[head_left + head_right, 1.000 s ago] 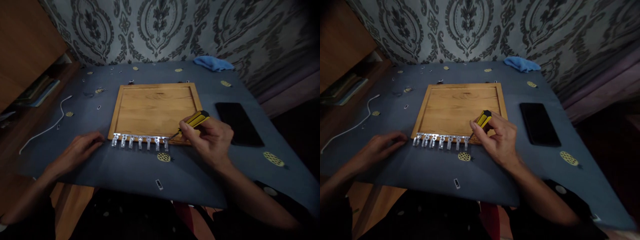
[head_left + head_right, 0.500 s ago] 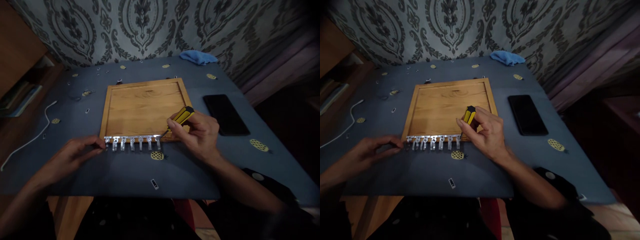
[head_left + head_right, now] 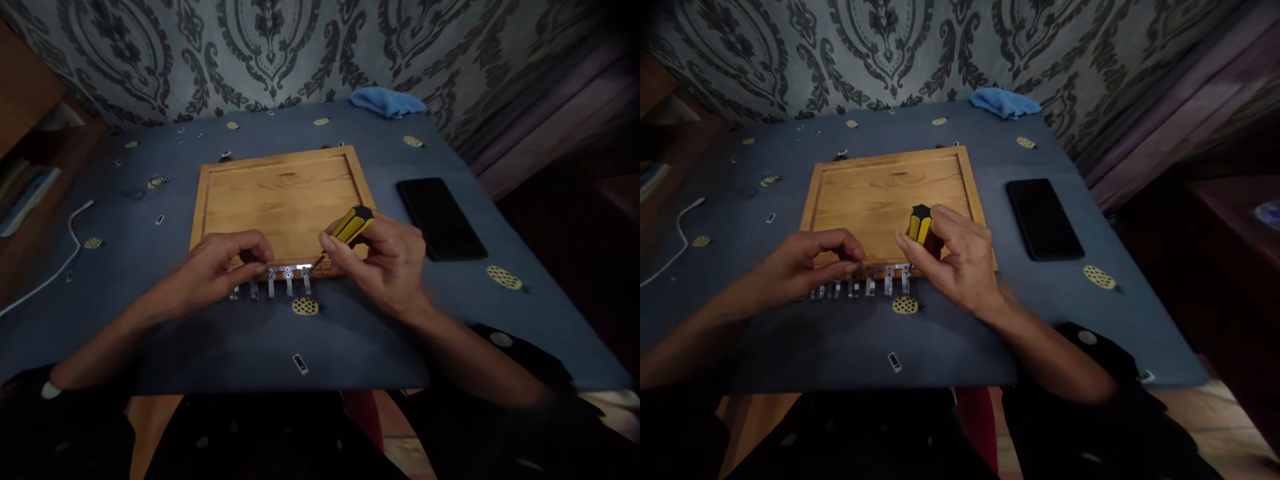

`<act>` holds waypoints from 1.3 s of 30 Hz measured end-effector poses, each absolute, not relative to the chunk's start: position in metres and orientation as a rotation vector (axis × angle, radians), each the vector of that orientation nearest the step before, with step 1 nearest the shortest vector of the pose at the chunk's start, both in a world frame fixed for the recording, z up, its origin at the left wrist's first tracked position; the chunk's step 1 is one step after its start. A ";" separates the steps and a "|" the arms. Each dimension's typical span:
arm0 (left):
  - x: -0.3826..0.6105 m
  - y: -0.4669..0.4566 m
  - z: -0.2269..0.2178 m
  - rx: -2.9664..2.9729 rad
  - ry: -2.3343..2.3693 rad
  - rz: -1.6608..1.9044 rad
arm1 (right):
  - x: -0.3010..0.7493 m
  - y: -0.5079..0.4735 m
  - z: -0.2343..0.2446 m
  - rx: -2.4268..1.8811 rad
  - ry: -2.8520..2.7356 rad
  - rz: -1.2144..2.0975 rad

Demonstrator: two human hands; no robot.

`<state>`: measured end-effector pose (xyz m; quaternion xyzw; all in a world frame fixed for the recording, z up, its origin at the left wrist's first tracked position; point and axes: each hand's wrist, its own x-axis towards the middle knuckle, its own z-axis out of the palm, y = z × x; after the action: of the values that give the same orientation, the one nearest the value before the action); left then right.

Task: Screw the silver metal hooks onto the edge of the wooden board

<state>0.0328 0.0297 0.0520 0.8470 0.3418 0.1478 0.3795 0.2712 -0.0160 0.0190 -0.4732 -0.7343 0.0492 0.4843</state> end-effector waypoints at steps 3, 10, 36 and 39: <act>0.050 0.035 0.046 2.090 0.809 0.358 | 0.271 -0.015 0.017 -1.080 -1.793 0.119; 0.074 0.039 0.028 1.994 0.720 0.277 | 0.273 -0.016 0.015 -1.074 -1.780 0.165; 0.086 0.049 0.026 2.062 0.706 0.109 | 0.271 -0.012 0.013 -0.929 -1.725 0.138; 0.087 0.050 0.027 2.050 0.692 0.084 | 0.271 -0.012 0.012 -0.917 -1.725 0.152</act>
<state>0.0875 0.0502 0.0275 0.8363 0.2820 0.0344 0.4689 0.2712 -0.0119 0.0124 -0.3885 -0.7310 0.0646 0.5572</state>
